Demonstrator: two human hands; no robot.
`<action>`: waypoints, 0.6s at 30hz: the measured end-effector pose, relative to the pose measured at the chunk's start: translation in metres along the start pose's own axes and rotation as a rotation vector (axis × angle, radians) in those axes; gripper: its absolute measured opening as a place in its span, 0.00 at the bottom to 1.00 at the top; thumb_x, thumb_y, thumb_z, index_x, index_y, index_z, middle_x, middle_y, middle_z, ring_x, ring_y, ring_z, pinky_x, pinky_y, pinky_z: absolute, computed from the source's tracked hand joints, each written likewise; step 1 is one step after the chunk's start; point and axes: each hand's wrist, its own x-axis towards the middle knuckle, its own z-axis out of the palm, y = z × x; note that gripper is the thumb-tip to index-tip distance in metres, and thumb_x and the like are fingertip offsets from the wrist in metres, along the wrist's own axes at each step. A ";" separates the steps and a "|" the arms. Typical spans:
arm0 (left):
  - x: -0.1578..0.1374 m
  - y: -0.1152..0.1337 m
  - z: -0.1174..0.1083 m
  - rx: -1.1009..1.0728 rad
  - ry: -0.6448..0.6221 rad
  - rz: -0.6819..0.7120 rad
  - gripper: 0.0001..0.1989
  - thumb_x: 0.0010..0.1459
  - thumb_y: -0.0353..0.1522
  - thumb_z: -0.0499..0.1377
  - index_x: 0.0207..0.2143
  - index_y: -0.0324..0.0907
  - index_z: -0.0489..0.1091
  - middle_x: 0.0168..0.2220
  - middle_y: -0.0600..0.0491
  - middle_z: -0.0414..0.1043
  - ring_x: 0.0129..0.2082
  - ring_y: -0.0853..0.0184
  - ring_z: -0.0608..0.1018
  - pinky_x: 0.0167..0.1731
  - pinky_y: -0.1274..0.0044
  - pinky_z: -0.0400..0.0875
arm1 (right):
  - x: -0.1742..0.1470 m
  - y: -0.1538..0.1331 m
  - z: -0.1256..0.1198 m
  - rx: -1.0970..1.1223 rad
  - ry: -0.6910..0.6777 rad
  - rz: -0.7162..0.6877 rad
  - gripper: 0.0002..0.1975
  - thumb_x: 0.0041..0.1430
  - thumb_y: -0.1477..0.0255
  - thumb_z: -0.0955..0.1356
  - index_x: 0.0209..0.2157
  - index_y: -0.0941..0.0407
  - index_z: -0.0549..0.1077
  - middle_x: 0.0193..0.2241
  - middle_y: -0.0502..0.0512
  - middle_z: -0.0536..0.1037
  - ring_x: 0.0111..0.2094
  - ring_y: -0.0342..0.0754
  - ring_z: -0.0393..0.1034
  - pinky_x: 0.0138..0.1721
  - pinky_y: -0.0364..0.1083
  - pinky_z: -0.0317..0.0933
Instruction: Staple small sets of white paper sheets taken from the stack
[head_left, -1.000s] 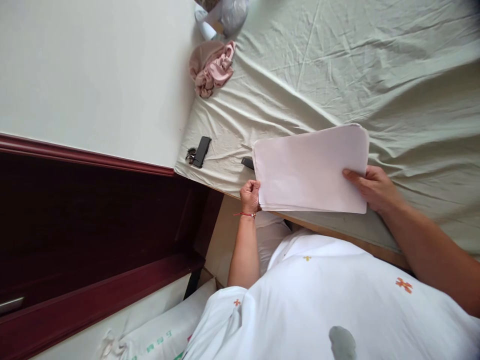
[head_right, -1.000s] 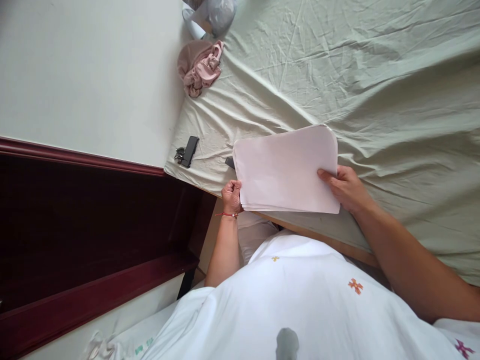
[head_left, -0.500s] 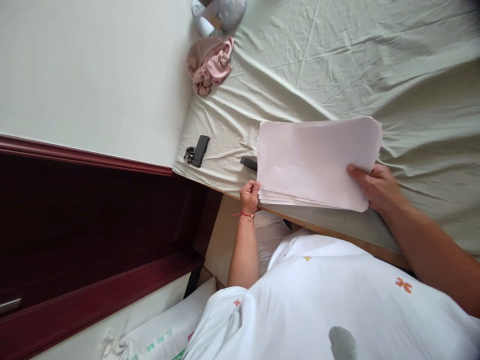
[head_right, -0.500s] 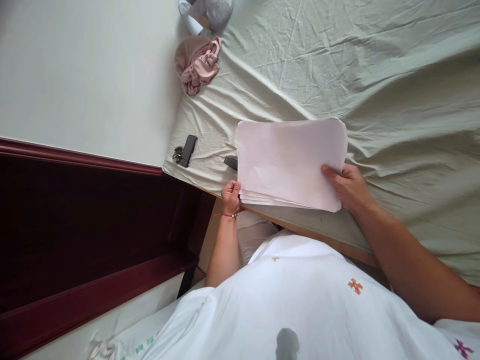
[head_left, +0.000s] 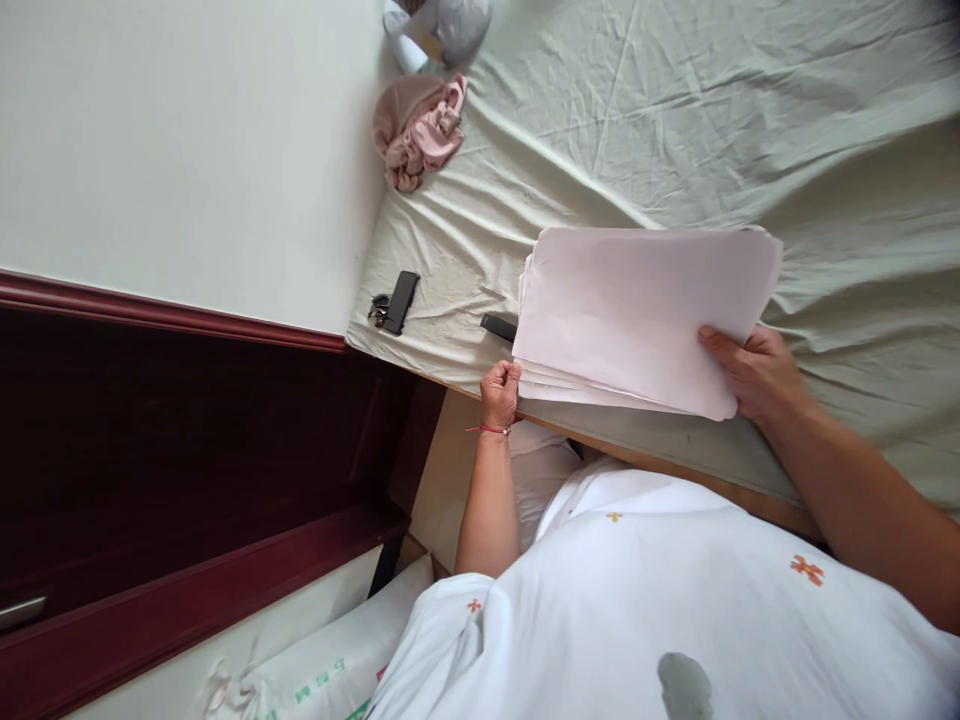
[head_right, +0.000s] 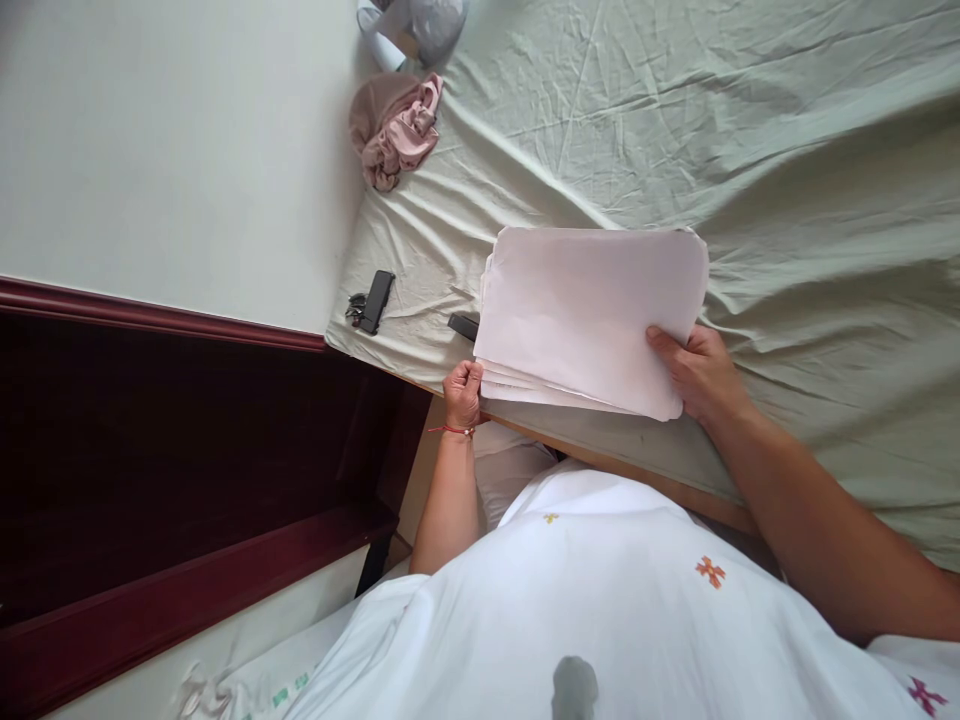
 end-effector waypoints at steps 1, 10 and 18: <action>0.000 0.000 -0.001 -0.011 -0.021 -0.006 0.23 0.57 0.51 0.64 0.25 0.41 0.68 0.22 0.59 0.59 0.24 0.73 0.62 0.27 0.79 0.58 | 0.000 0.000 0.000 0.000 0.001 -0.002 0.23 0.39 0.54 0.81 0.34 0.53 0.80 0.31 0.51 0.83 0.31 0.46 0.76 0.34 0.45 0.73; 0.001 0.000 0.001 -0.024 -0.020 -0.063 0.22 0.51 0.49 0.69 0.25 0.40 0.68 0.22 0.59 0.60 0.23 0.74 0.61 0.26 0.79 0.56 | 0.000 0.000 0.002 0.026 0.002 -0.017 0.24 0.38 0.54 0.81 0.34 0.54 0.81 0.31 0.51 0.83 0.30 0.46 0.76 0.35 0.46 0.73; -0.001 -0.004 -0.003 -0.026 -0.099 -0.036 0.23 0.52 0.51 0.68 0.26 0.41 0.70 0.22 0.59 0.60 0.23 0.74 0.61 0.26 0.78 0.55 | 0.003 0.003 0.000 0.034 0.022 -0.018 0.24 0.36 0.53 0.81 0.32 0.53 0.81 0.29 0.50 0.83 0.29 0.46 0.76 0.34 0.46 0.73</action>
